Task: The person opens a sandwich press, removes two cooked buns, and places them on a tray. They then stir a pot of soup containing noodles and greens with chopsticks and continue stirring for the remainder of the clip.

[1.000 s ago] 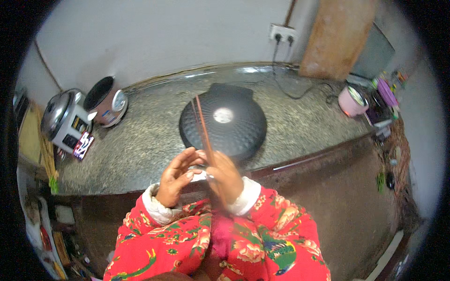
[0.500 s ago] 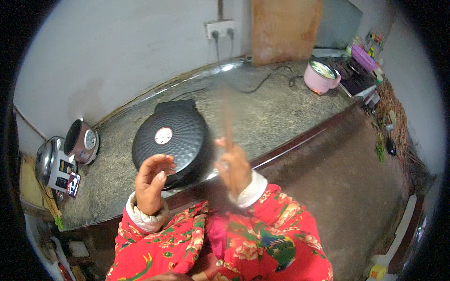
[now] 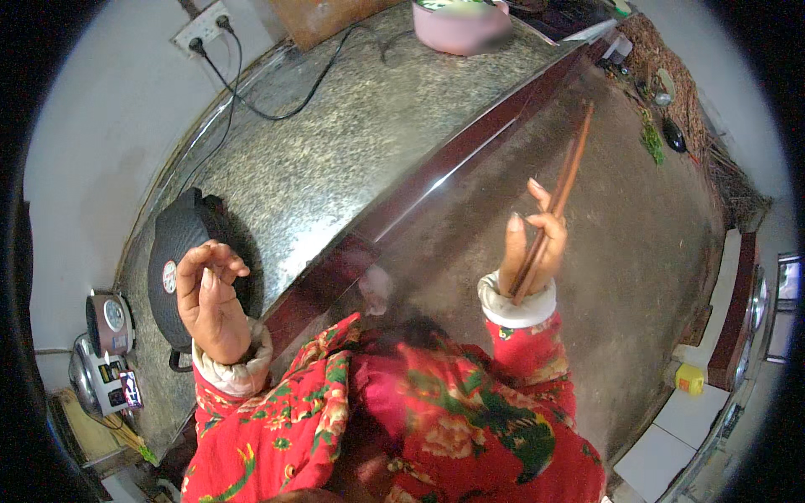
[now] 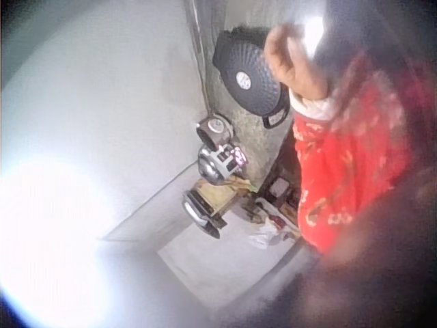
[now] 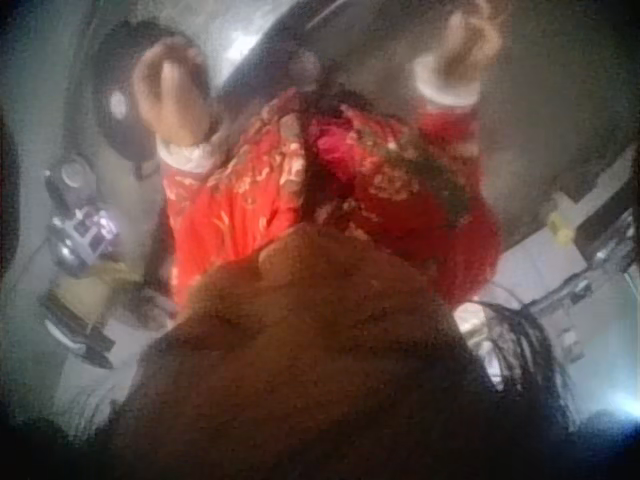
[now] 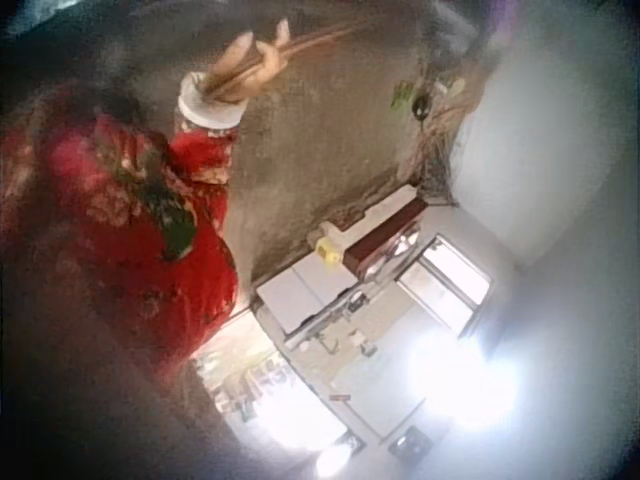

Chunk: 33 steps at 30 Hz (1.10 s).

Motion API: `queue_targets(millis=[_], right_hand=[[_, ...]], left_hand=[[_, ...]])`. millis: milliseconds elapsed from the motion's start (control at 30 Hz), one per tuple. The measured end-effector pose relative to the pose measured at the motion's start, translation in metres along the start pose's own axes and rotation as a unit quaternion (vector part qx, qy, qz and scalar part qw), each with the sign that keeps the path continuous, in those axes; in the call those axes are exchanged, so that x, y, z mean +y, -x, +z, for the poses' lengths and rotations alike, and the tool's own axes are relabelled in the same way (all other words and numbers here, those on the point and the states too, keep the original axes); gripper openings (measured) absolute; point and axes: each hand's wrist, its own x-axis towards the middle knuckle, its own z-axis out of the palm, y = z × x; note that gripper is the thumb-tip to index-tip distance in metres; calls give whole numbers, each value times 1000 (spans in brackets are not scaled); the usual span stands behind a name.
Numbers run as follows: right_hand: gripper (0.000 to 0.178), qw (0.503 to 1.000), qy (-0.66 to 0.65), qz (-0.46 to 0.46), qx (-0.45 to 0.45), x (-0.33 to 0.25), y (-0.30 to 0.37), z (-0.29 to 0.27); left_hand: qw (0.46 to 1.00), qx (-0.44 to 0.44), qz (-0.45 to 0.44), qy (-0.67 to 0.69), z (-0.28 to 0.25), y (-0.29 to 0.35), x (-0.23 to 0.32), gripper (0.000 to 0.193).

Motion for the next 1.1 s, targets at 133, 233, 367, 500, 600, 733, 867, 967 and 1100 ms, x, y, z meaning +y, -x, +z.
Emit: queue_targets(millis=[133,233,367,500,600,733,867,967,1100], right_hand=[[14,998,63,17,25,17,1,-39],[12,992,117,23,35,24,4,-60],[13,987,138,31,70,26,4,-86],[15,980,178,22,87,23,9,-105],[13,969,205,44,129,21,16,-119],[12,959,245,39,137,24,25,-138],[12,969,182,56,157,46,30,-151],[17,965,227,8,131,76,14,-144],[12,978,168,6,124,121,-35,-108]], left_hand=[[1000,-3,-12,19,34,-15,-11,21],[999,-9,-26,42,54,-29,-14,19],[994,-62,-43,83,84,-38,-24,17],[988,-83,-78,105,97,-55,-31,15],[989,-77,-93,85,107,-68,-48,10],[992,-51,-108,47,115,-92,-89,11],[997,6,-76,19,99,-142,-125,11],[997,56,-42,11,79,-179,-143,10],[993,118,-16,11,59,-232,-176,10]])
